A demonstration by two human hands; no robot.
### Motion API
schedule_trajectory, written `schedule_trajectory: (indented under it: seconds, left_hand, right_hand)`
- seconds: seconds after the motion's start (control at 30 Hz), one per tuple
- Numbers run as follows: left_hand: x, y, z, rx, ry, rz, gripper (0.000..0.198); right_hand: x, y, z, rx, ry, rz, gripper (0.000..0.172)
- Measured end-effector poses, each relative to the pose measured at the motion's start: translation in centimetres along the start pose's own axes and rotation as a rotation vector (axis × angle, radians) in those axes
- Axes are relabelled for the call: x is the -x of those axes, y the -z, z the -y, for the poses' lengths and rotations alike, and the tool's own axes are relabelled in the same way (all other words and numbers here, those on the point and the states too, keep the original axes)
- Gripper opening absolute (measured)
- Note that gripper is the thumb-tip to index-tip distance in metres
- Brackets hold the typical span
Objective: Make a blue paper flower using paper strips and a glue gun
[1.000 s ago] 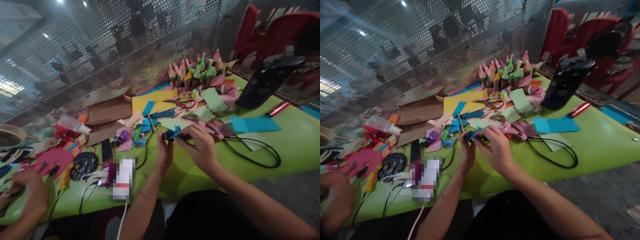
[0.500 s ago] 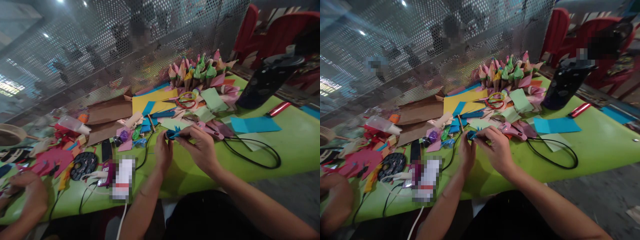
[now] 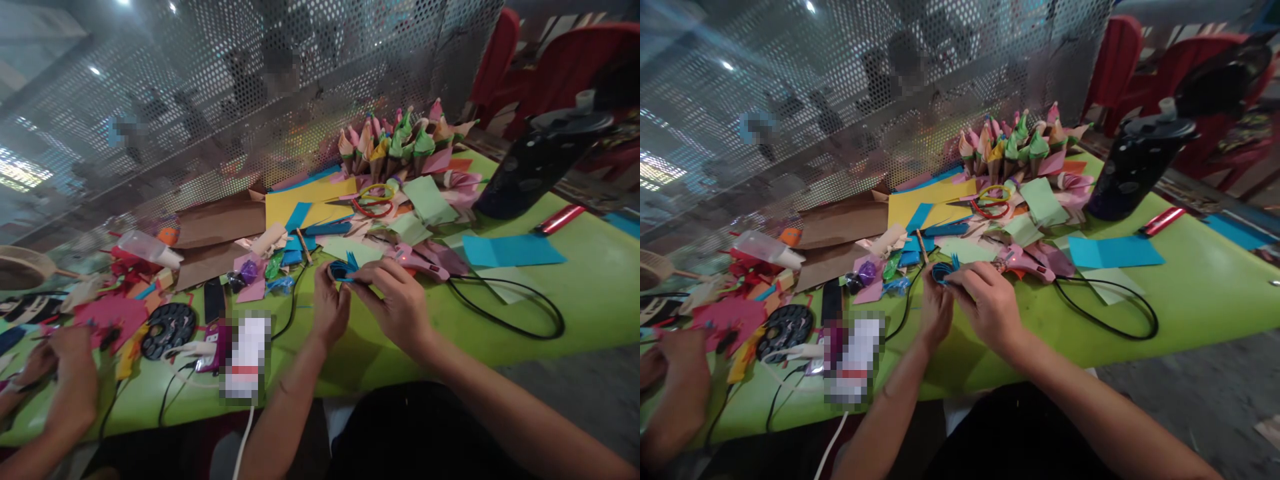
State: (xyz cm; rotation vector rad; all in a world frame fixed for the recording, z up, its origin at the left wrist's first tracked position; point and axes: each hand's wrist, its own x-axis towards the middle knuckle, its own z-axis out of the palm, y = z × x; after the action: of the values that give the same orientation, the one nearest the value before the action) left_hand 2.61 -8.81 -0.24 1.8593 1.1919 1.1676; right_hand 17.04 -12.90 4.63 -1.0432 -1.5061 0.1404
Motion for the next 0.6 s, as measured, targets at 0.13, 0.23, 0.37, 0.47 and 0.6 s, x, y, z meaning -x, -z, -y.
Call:
schedule_trajectory:
  seconds: [0.13,0.23,0.37,0.47,0.6]
  left_hand:
    - [-0.2,0.2,-0.8,0.225,0.062,0.031,0.054]
    - [-0.4,0.1,-0.8,0.355,0.155,0.045,0.056]
    - [-0.4,-0.3,-0.2,0.403,0.234,0.067,0.059]
    - [-0.3,-0.4,0.2,0.377,0.22,0.074,0.057]
    - [-0.2,0.1,0.0,0.344,0.16,0.111,0.062]
  right_hand:
    - [0.1,0.2,-0.2,0.028,0.041,-0.022,0.016]
    - [0.2,0.3,-0.5,0.041,0.061,-0.015,0.019]
    - [0.5,0.4,-0.8,0.11,0.115,0.017,0.019]
    - [0.6,0.4,-1.0,0.138,0.153,0.016,0.018]
    - [0.6,0.3,-1.1,0.15,0.183,0.001,0.018]
